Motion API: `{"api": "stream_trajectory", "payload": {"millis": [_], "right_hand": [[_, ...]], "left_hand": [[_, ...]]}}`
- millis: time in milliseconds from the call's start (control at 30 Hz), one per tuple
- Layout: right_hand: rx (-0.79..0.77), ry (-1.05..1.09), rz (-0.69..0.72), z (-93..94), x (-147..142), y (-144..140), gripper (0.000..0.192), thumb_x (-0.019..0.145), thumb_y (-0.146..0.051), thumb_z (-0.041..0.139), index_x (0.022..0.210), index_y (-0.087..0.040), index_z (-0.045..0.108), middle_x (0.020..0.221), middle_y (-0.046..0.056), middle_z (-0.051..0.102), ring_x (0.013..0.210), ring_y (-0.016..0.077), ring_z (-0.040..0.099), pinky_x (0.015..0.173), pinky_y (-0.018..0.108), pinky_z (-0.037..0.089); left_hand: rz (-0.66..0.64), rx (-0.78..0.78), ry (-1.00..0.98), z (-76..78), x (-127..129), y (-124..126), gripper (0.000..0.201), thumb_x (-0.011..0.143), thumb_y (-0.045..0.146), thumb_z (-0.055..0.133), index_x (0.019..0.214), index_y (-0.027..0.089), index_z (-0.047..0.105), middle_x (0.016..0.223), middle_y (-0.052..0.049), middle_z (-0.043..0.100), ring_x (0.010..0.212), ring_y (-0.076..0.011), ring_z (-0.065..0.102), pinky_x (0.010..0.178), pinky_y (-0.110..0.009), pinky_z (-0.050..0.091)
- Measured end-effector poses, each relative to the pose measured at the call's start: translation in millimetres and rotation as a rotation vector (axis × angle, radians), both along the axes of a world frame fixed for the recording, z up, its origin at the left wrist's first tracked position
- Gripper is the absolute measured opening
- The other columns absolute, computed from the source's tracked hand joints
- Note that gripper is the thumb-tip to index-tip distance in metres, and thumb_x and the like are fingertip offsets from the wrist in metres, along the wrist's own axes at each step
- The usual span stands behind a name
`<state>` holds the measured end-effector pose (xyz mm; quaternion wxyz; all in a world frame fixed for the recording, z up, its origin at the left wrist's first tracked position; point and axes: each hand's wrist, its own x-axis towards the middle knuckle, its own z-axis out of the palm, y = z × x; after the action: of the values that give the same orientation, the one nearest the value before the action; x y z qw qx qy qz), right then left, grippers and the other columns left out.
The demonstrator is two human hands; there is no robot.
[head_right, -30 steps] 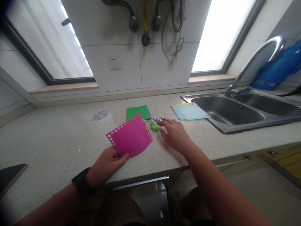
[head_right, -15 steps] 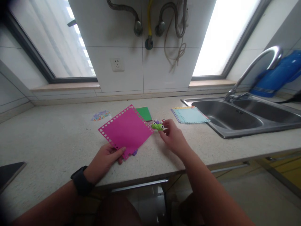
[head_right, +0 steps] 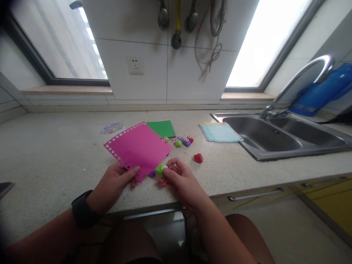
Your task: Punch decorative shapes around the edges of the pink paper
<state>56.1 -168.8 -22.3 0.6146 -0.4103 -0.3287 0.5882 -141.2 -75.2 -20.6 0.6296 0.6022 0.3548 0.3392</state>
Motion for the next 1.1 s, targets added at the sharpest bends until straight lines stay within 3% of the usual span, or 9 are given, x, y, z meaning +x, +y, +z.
{"api": "stream_trajectory", "payload": {"millis": [133, 333, 500, 1100], "right_hand": [[0.029, 0.002, -0.007, -2.6, -1.6, 1.2, 0.030, 0.082, -0.035, 0.079, 0.092, -0.022, 0.055, 0.082, -0.001, 0.062, 0.074, 0.0141, 0.064, 0.068, 0.028, 0.047], [-0.012, -0.030, -0.007, -2.9, -2.3, 1.0, 0.036, 0.078, -0.032, 0.083, 0.107, -0.022, 0.065, 0.094, 0.003, 0.067, 0.078, 0.0152, 0.065, 0.075, 0.031, 0.051], [0.000, -0.085, 0.031, -3.8, -1.8, 1.8, 0.029, 0.082, -0.034, 0.080, 0.106, -0.021, 0.071, 0.092, 0.003, 0.069, 0.079, 0.0149, 0.064, 0.078, 0.031, 0.050], [0.046, -0.052, 0.003, -7.3, -1.7, 1.1, 0.027, 0.080, -0.029, 0.082, 0.103, -0.022, 0.073, 0.093, 0.002, 0.069, 0.079, 0.0123, 0.066, 0.076, 0.026, 0.052]], "left_hand": [[-0.024, 0.015, 0.021, 1.7, 0.5, -0.4, 0.028, 0.082, 0.041, 0.071, 0.075, 0.014, 0.065, 0.060, 0.001, 0.063, 0.052, -0.0101, 0.054, 0.052, -0.022, 0.044], [-0.030, 0.025, 0.031, 1.9, 0.2, -1.4, 0.028, 0.082, 0.041, 0.071, 0.073, 0.015, 0.065, 0.058, 0.002, 0.062, 0.052, -0.0096, 0.054, 0.053, -0.021, 0.044], [-0.037, 0.036, 0.038, 2.0, -0.5, -1.2, 0.028, 0.082, 0.040, 0.069, 0.072, 0.015, 0.064, 0.057, 0.003, 0.061, 0.052, -0.0098, 0.054, 0.053, -0.022, 0.044], [-0.082, 0.064, 0.025, 3.1, -1.7, -1.3, 0.025, 0.087, 0.037, 0.067, 0.075, 0.016, 0.067, 0.061, 0.002, 0.065, 0.055, -0.0107, 0.057, 0.055, -0.022, 0.048]]}}
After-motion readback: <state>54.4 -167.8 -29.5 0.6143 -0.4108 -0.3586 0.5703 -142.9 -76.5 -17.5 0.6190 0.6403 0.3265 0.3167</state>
